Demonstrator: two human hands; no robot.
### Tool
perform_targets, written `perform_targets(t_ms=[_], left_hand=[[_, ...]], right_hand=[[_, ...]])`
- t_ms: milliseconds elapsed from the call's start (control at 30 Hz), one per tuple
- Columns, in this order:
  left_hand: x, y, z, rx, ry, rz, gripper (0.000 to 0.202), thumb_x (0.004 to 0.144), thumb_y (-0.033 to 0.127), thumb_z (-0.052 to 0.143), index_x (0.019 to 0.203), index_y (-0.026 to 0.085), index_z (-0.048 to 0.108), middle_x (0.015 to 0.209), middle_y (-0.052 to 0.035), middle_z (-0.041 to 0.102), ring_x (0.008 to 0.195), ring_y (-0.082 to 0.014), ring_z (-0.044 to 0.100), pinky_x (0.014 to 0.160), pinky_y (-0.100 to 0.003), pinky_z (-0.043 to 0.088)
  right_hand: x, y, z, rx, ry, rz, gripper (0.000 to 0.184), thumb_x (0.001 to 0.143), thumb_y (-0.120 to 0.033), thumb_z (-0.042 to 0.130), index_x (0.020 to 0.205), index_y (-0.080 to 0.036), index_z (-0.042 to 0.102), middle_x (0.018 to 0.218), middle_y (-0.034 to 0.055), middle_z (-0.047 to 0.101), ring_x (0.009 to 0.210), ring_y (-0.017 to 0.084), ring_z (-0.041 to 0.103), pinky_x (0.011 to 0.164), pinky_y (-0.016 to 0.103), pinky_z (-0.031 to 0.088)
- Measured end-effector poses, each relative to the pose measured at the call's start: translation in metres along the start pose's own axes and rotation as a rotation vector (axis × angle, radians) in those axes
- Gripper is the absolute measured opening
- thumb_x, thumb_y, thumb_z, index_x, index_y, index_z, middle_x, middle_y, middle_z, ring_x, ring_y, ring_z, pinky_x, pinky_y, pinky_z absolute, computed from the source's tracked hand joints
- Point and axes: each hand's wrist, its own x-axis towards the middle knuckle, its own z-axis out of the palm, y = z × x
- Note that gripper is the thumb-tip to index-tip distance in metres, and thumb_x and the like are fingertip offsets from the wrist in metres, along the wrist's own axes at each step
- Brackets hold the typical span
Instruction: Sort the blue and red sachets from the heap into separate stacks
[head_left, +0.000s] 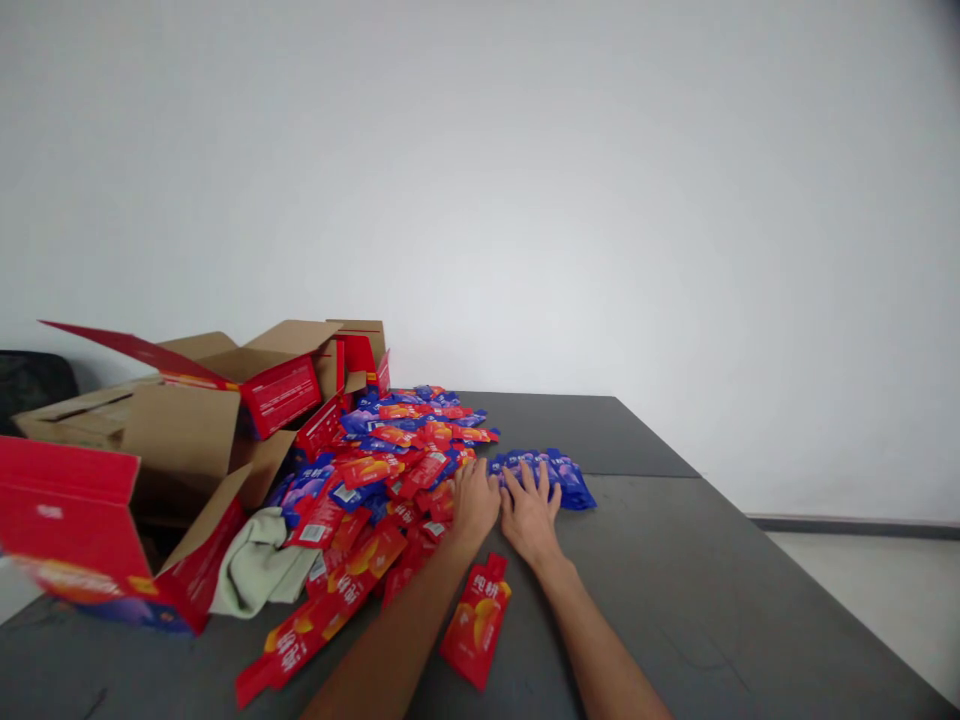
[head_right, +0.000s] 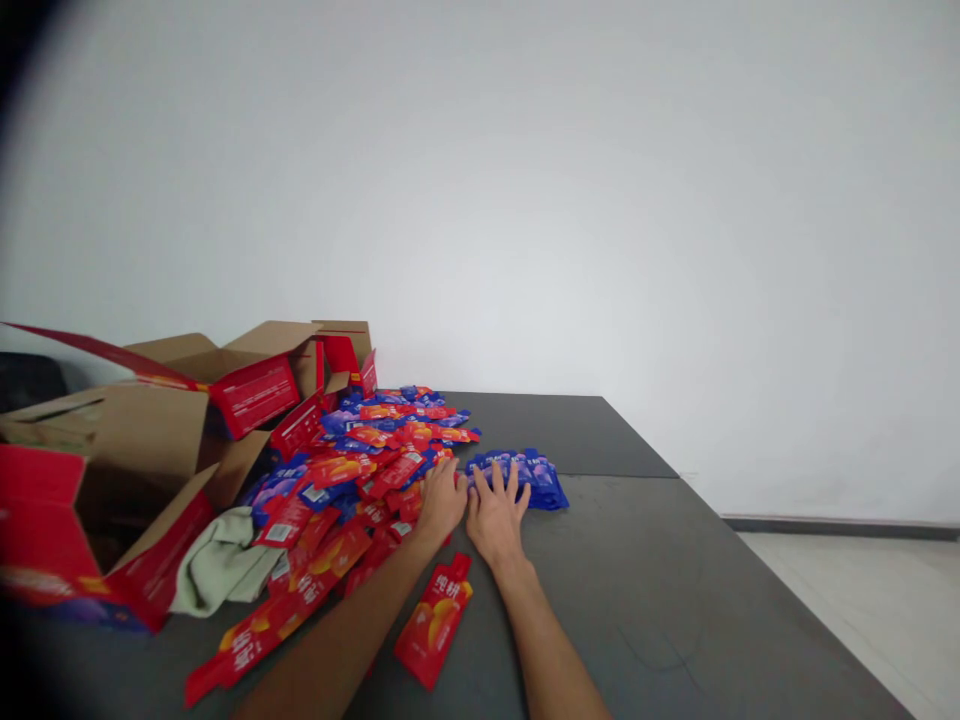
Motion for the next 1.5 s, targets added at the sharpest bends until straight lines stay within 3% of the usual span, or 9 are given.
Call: perform_targets(t_ms=[333, 467, 567, 667, 833, 1033, 1300, 1500], left_hand=[[-0.011, -0.060, -0.059, 0.144, 0.089, -0.026, 0.037, 0.090, 0.018, 0.046, 0.124, 0.016, 0.061, 0.127, -0.0133, 0.062, 0.122, -0.0241, 0.052, 0.103, -0.036, 0.036], [-0.020, -0.081, -0.094, 0.315, 0.119, -0.079, 0.028, 0.088, 0.017, 0.048, 0.109, 0.018, 0.067, 0.114, -0.0126, 0.064, 0.112, -0.0260, 0.054, 0.095, -0.038, 0.039], [-0.030, -0.100, -0.114, 0.438, 0.199, -0.129, 0.030, 0.084, 0.015, 0.051, 0.109, 0.019, 0.066, 0.118, -0.0125, 0.061, 0.115, -0.0283, 0.050, 0.097, -0.041, 0.037], [-0.036, -0.117, -0.123, 0.492, 0.288, -0.148, 0.032, 0.084, 0.015, 0.051, 0.112, 0.020, 0.065, 0.126, -0.0129, 0.057, 0.123, -0.0305, 0.044, 0.103, -0.046, 0.033], [-0.035, -0.135, -0.122, 0.465, 0.365, -0.165, 0.045, 0.082, 0.016, 0.053, 0.127, 0.019, 0.059, 0.138, -0.0150, 0.051, 0.130, -0.0316, 0.040, 0.107, -0.047, 0.031], [-0.029, -0.142, -0.130, 0.443, 0.318, -0.131, 0.043, 0.087, 0.009, 0.042, 0.124, 0.018, 0.062, 0.130, -0.0117, 0.061, 0.120, -0.0306, 0.048, 0.096, -0.044, 0.039], [-0.031, -0.124, -0.146, 0.409, 0.271, -0.081, 0.042, 0.095, 0.014, 0.033, 0.123, 0.021, 0.064, 0.108, -0.0105, 0.070, 0.108, -0.0264, 0.057, 0.094, -0.039, 0.038], [-0.029, -0.119, -0.143, 0.066, 0.270, -0.177, 0.037, 0.096, 0.023, 0.034, 0.113, 0.017, 0.066, 0.112, -0.0118, 0.070, 0.104, -0.0244, 0.063, 0.091, -0.035, 0.044]], right_hand=[[-0.004, -0.072, -0.002, 0.107, -0.045, -0.243, 0.042, 0.097, -0.030, 0.040, 0.136, -0.035, 0.054, 0.154, 0.0025, 0.039, 0.148, 0.032, 0.012, 0.114, 0.059, 0.010], [-0.008, -0.099, -0.004, 0.147, -0.045, -0.288, 0.042, 0.096, -0.028, 0.041, 0.135, -0.034, 0.055, 0.153, 0.0039, 0.040, 0.147, 0.031, 0.013, 0.114, 0.058, 0.012], [-0.013, -0.111, -0.002, 0.172, -0.039, -0.321, 0.040, 0.096, -0.029, 0.041, 0.133, -0.033, 0.057, 0.150, 0.0033, 0.044, 0.146, 0.031, 0.017, 0.114, 0.057, 0.014], [-0.019, -0.117, 0.002, 0.198, -0.042, -0.323, 0.038, 0.096, -0.030, 0.041, 0.130, -0.034, 0.059, 0.148, 0.0024, 0.047, 0.144, 0.031, 0.022, 0.114, 0.055, 0.015], [-0.022, -0.116, 0.003, 0.238, -0.047, -0.322, 0.038, 0.095, -0.028, 0.042, 0.128, -0.035, 0.061, 0.145, 0.0009, 0.049, 0.143, 0.030, 0.025, 0.114, 0.053, 0.017], [-0.021, -0.115, 0.008, 0.281, -0.064, -0.299, 0.037, 0.095, -0.026, 0.042, 0.124, -0.034, 0.064, 0.143, 0.0001, 0.052, 0.141, 0.028, 0.027, 0.113, 0.050, 0.019], [-0.025, -0.128, 0.011, 0.355, -0.108, -0.267, 0.038, 0.097, -0.026, 0.039, 0.120, -0.031, 0.068, 0.141, 0.0007, 0.054, 0.140, 0.030, 0.031, 0.111, 0.048, 0.025], [-0.020, -0.125, 0.007, 0.415, -0.103, -0.240, 0.038, 0.097, -0.025, 0.038, 0.118, -0.026, 0.069, 0.131, 0.0050, 0.062, 0.129, 0.025, 0.045, 0.108, 0.040, 0.031]])
